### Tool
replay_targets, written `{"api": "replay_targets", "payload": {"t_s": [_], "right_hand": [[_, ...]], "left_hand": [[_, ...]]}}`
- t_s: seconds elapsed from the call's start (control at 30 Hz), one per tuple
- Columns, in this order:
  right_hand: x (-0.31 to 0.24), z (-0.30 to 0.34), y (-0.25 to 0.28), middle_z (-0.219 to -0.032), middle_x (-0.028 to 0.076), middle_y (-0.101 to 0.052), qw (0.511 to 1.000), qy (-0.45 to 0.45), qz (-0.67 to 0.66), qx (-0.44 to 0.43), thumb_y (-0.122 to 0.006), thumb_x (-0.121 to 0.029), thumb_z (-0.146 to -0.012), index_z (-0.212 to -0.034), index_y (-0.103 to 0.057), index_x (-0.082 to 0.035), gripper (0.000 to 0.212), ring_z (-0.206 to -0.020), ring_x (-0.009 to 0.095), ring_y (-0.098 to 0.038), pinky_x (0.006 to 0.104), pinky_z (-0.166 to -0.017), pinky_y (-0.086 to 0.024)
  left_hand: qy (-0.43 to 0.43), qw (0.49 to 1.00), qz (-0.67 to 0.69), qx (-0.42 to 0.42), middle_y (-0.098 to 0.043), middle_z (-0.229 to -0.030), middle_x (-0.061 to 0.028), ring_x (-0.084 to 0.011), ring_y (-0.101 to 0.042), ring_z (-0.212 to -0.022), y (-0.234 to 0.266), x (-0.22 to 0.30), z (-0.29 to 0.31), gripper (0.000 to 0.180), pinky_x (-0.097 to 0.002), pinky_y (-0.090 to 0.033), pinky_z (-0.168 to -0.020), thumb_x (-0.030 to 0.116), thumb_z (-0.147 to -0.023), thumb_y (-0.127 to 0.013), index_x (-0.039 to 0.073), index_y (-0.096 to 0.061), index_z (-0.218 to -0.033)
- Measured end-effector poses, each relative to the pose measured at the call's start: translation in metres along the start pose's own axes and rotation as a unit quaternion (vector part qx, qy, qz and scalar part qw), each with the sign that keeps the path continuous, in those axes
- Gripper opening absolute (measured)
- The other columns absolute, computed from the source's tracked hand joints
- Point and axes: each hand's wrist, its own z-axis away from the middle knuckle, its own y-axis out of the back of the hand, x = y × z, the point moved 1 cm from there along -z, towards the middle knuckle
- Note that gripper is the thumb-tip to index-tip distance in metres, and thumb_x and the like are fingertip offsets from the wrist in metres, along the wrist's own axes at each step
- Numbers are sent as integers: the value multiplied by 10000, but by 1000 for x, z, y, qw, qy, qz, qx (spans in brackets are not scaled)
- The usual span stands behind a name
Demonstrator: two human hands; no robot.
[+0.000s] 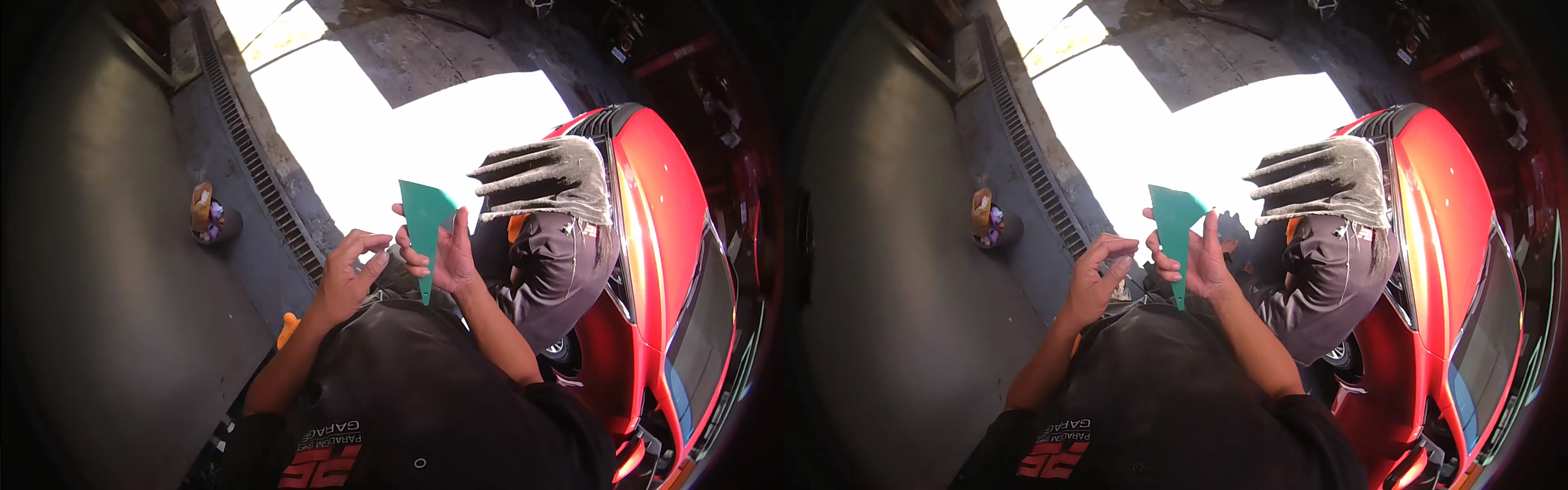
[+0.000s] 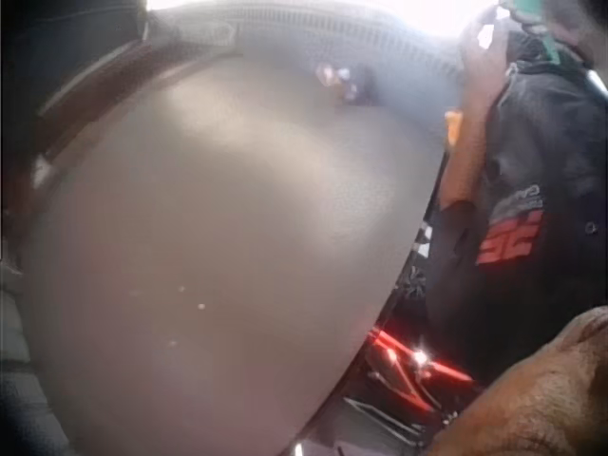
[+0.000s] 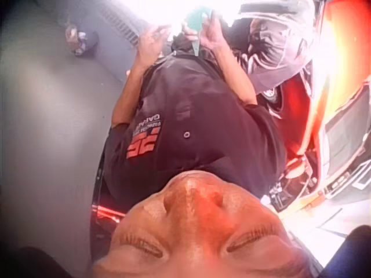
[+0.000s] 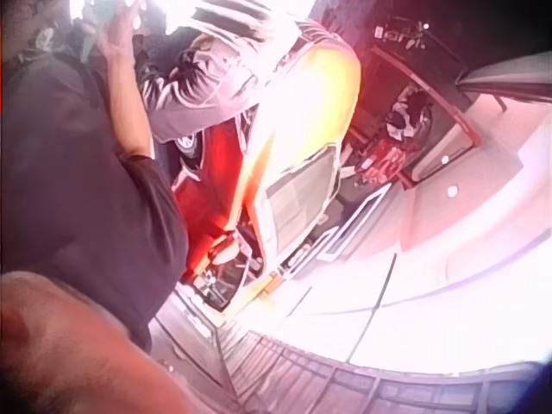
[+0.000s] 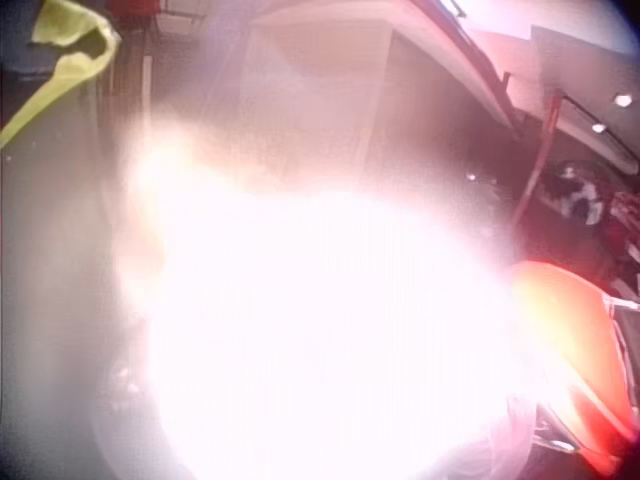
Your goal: The person applies a dark tint film to the side window of a red car using a green squeegee. They smooth the film onto the glass, press the edges, and trim the excess material along the window frame.
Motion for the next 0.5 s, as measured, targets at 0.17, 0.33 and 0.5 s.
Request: {"api": "replay_targets", "payload": {"t_s": [0.17, 0.33, 0.5], "right_hand": [[-95, -108, 55, -1301, 117, -578, 959, 102, 260, 44, -559, -646, -963, -1561, -329, -36, 884, -893, 185, -583, 310, -698, -487], [-217, -222, 78, -1380, 135, -539, 994, 104, -32, 16, -547, -707, -944, -1522, -361, -30, 910, -1117, 227, -552, 370, -891, -482], [-377, -302, 74, -1460, 153, -499, 986, 138, -84, 50, -536, -769, -925, -1484, -394, -23, 943, -1341, 269, -522, 429, -1084, -477]], "left_hand": [[-217, 927, -303, -43, -677, -1081, -133, -326, -611, -1047, -5, 20, -205, 319, -433, -443, -920, 201, -864, -753, 35, -730, -1136], [-268, 912, -307, -51, -662, -1223, -157, -331, -590, -1126, -38, 35, -391, 492, -432, -462, -953, 129, -721, -850, 45, -741, -1194], [-307, 885, -351, -15, -663, -1222, -123, -333, -593, -1143, -58, 58, -563, 456, -482, -409, -1039, 208, -772, -831, 66, -741, -1195]]}}
